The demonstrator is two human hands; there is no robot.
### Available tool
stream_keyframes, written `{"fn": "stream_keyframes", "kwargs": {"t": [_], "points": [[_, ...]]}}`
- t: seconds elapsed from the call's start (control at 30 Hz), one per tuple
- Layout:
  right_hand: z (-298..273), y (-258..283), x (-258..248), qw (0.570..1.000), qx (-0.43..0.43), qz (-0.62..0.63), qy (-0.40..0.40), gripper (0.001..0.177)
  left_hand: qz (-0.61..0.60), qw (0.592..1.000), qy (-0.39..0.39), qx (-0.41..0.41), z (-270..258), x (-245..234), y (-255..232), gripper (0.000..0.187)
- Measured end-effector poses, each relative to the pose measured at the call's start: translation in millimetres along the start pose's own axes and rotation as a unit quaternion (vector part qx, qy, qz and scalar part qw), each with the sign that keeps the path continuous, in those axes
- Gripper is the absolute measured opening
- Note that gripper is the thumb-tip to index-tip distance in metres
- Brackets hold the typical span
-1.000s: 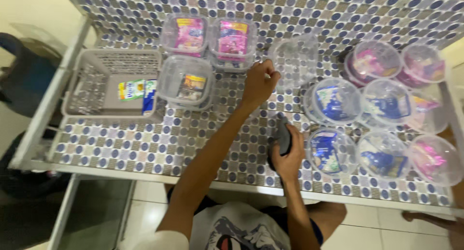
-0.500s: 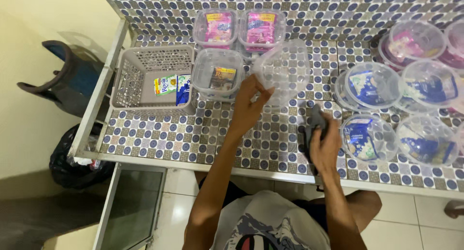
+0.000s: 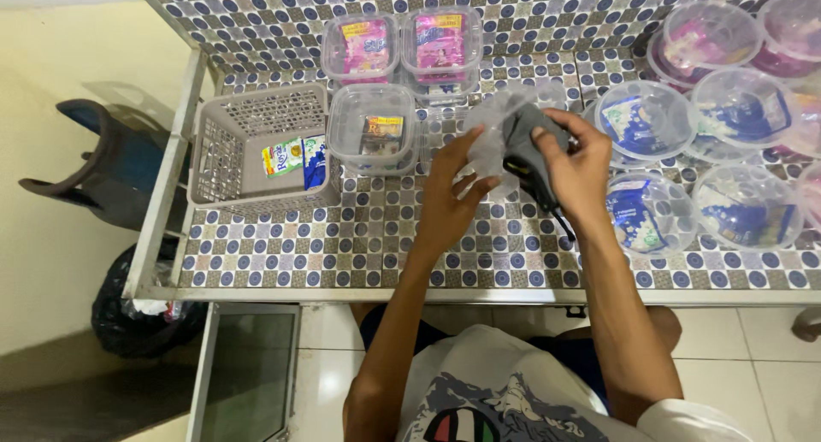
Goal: The person wipes the inside and outside of several clear plastic containers with a dark cloth, then places small packets into some containers and stacks them on the table.
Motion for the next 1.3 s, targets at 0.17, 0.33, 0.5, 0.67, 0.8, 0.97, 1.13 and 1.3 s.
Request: {"fn": "stream_keyframes", "kwargs": {"t": [0.17, 0.33, 0.5, 0.67, 0.8, 0.97, 1.13, 1.3], "points": [[4, -32, 15, 0.960, 0.135, 0.244, 0.033, 0.023, 0.056, 0.998, 0.020, 0.020, 1, 4, -7, 0.066], [-8, -36, 25, 0.951, 0.148, 0.257, 0.088, 0.018, 0.120, 0.988, 0.035, 0.093, 1, 4, -17, 0.071], [-18, -13, 26, 0.985, 0.050, 0.093, 0.133, 0.026, 0.069, 0.990, 0.098, 0.073, -4, -2, -21, 0.060], [-32, 17, 33, 0.987, -0.072, -0.041, 0.138, 0.026, 0.127, 0.984, 0.063, 0.106, -5, 1, -25, 0.050], [-38, 34, 32, 0.974, -0.141, -0.098, 0.148, 0.026, 0.106, 0.991, 0.043, 0.073, -6, 3, -19, 0.047], [-46, 40, 37, 0.963, -0.184, -0.116, 0.161, 0.026, 0.073, 0.995, 0.025, 0.061, -4, 3, -18, 0.044], [-59, 29, 44, 0.954, -0.157, -0.149, 0.205, 0.026, 0.149, 0.987, -0.001, 0.065, -2, 5, -21, 0.042], [-59, 19, 34, 0.884, -0.204, -0.336, 0.252, 0.033, 0.192, 0.979, 0.000, 0.065, 0, 1, -28, 0.043]]}}
Point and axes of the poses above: each hand's wrist, its own z-axis towards the middle knuckle, its own x-axis out of the palm, y = z × x, the point moved 6 cm from there along z, towards the middle knuckle, and after that the axes turned 3 degrees about x, right-handed, at the moved point
